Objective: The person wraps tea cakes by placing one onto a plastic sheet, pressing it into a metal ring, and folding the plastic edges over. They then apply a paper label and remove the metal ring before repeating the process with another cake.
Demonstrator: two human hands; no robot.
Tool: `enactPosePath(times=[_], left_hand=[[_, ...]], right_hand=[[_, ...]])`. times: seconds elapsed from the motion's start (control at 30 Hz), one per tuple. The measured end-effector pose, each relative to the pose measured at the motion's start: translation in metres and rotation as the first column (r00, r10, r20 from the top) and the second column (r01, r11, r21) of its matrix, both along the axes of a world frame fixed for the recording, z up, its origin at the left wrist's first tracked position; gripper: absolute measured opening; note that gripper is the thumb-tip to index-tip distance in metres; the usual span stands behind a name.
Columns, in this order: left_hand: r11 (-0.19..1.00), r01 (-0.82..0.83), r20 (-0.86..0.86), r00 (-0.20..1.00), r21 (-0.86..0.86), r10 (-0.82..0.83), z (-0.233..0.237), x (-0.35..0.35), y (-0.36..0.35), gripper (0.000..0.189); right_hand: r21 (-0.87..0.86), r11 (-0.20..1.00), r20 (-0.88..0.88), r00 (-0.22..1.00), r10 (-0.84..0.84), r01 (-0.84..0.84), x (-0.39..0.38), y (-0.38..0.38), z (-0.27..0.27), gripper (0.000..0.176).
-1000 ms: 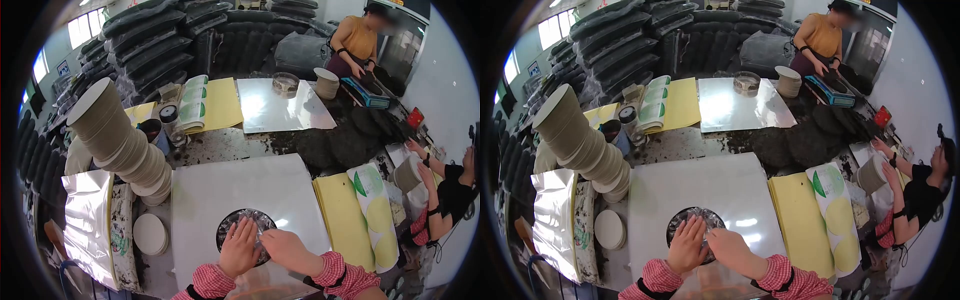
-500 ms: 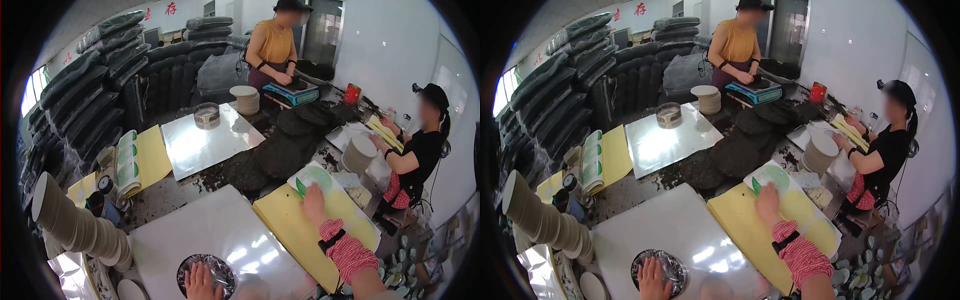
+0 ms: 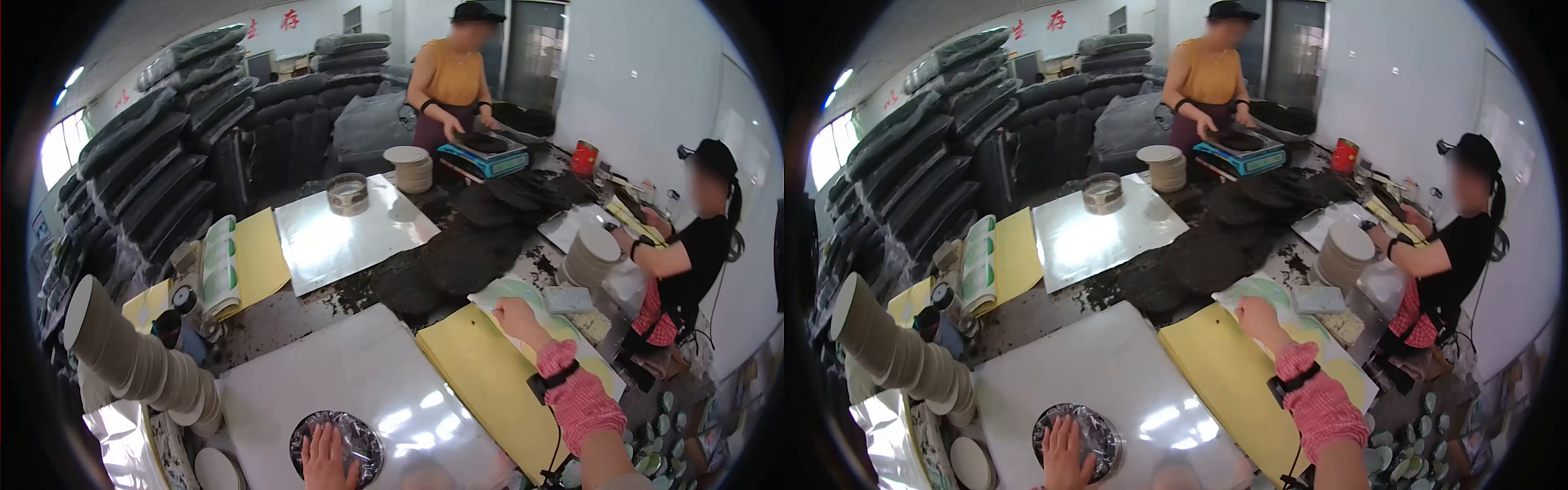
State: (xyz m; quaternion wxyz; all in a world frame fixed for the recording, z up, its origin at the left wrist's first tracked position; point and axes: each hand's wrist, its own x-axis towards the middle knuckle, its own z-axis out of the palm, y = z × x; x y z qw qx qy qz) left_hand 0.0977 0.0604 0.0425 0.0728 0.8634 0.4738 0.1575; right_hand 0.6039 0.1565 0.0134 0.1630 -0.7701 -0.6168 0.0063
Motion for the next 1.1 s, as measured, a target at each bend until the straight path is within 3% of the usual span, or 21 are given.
enactPosePath(times=[0.07, 0.13, 0.17, 0.23, 0.3, 0.37, 0.43, 0.57, 0.6, 0.63, 0.67, 0.7, 0.77, 0.8, 0.83, 0.87, 0.9, 0.93, 0.97, 1.03, 1.1], left_hand=[[0.99, -0.002, -0.01, 1.0, -0.141, 0.001, -0.013, -0.004, 0.002, 0.073], [0.993, -0.001, 0.0, 1.0, -0.118, 0.001, -0.01, -0.002, 0.0, 0.07], [0.994, -0.01, -0.022, 1.0, -0.111, 0.007, -0.007, -0.001, 0.0, 0.067], [0.995, -0.013, -0.006, 1.0, -0.097, 0.012, -0.01, -0.001, 0.0, 0.067], [0.996, -0.032, 0.019, 0.999, -0.082, 0.033, -0.013, 0.0, -0.003, 0.065], [0.997, -0.015, -0.055, 0.998, -0.082, 0.01, -0.013, -0.004, -0.001, 0.057], [0.979, 0.141, 0.361, 0.929, -0.15, -0.079, -0.019, -0.007, 0.005, 0.048], [0.971, 0.159, 0.391, 0.917, -0.176, -0.08, -0.035, -0.014, -0.003, 0.05], [0.987, 0.132, 0.314, 0.944, -0.091, -0.098, -0.031, -0.013, -0.001, 0.05], [0.995, 0.101, 0.243, 0.965, -0.01, -0.096, -0.032, -0.01, -0.002, 0.05], [0.977, 0.154, 0.416, 0.906, -0.15, -0.079, -0.04, -0.012, -0.003, 0.054], [0.976, 0.152, 0.424, 0.903, -0.157, -0.072, -0.039, -0.01, -0.005, 0.054], [0.926, 0.292, 0.694, 0.718, -0.239, -0.047, -0.033, -0.01, -0.002, 0.058], [0.878, 0.347, 0.731, 0.682, -0.331, 0.006, -0.034, -0.018, 0.0, 0.062], [0.886, 0.329, 0.728, 0.685, -0.326, 0.014, -0.031, -0.027, -0.001, 0.062], [0.891, 0.252, 0.825, 0.528, -0.377, 0.2, -0.026, -0.034, -0.006, 0.063], [0.875, 0.195, 0.869, 0.331, -0.444, 0.367, -0.021, -0.04, -0.013, 0.064], [0.918, 0.094, 0.905, 0.233, -0.386, 0.357, -0.012, -0.046, -0.019, 0.059], [0.911, 0.096, 0.897, 0.238, -0.402, 0.371, -0.014, -0.057, -0.024, 0.059], [0.782, -0.296, 0.602, 0.509, -0.548, 0.615, -0.022, -0.076, -0.038, 0.052], [0.721, -0.31, 0.509, 0.541, -0.62, 0.67, -0.026, -0.07, -0.036, 0.047]], right_hand=[[0.304, 0.939, -0.032, 0.983, 0.179, -0.161, -0.08, -0.029, 0.102, 0.01], [0.249, 0.963, -0.258, 0.952, 0.165, -0.1, -0.14, -0.063, 0.183, 0.014], [0.216, 0.967, -0.278, 0.941, 0.192, -0.133, -0.162, -0.063, 0.17, 0.014], [0.379, 0.9, -0.611, 0.672, 0.418, -0.216, -0.206, -0.077, 0.149, 0.034], [0.274, 0.816, -0.382, 0.721, 0.578, -0.509, -0.249, -0.094, 0.067, 0.058], [0.215, 0.684, -0.252, 0.637, 0.728, -0.697, -0.286, -0.116, 0.027, 0.07], [0.179, 0.61, -0.215, 0.575, 0.79, -0.772, -0.305, -0.115, 0.031, 0.071], [0.031, 0.572, -0.125, 0.564, 0.816, -0.82, -0.322, -0.124, 0.028, 0.078], [0.034, 0.573, -0.117, 0.566, 0.816, -0.819, -0.324, -0.117, 0.033, 0.078], [0.052, 0.56, -0.166, 0.546, 0.821, -0.827, -0.324, -0.108, 0.043, 0.081], [0.064, 0.551, -0.223, 0.526, 0.82, -0.832, -0.324, -0.105, 0.049, 0.083], [0.052, 0.548, -0.226, 0.525, 0.821, -0.835, -0.326, -0.095, 0.04, 0.083], [0.231, 0.615, -0.692, 0.317, 0.648, -0.754, -0.338, -0.067, 0.014, 0.088], [0.238, 0.603, -0.691, 0.304, 0.656, -0.762, -0.345, -0.068, 0.011, 0.088], [0.245, 0.585, -0.559, 0.38, 0.737, -0.774, -0.352, -0.072, 0.011, 0.087], [0.245, 0.564, -0.41, 0.443, 0.797, -0.788, -0.356, -0.072, 0.012, 0.086], [0.242, 0.554, -0.415, 0.432, 0.801, -0.796, -0.359, -0.073, 0.016, 0.086], [0.158, 0.517, -0.256, 0.471, 0.844, -0.841, -0.361, -0.076, 0.018, 0.084], [0.065, 0.493, -0.097, 0.487, 0.868, -0.867, -0.364, -0.08, 0.018, 0.081], [0.031, 0.491, -0.145, 0.482, 0.864, -0.871, -0.37, -0.081, 0.019, 0.076], [-0.054, 0.489, -0.11, 0.492, 0.864, -0.871, -0.378, -0.08, 0.02, 0.075]])
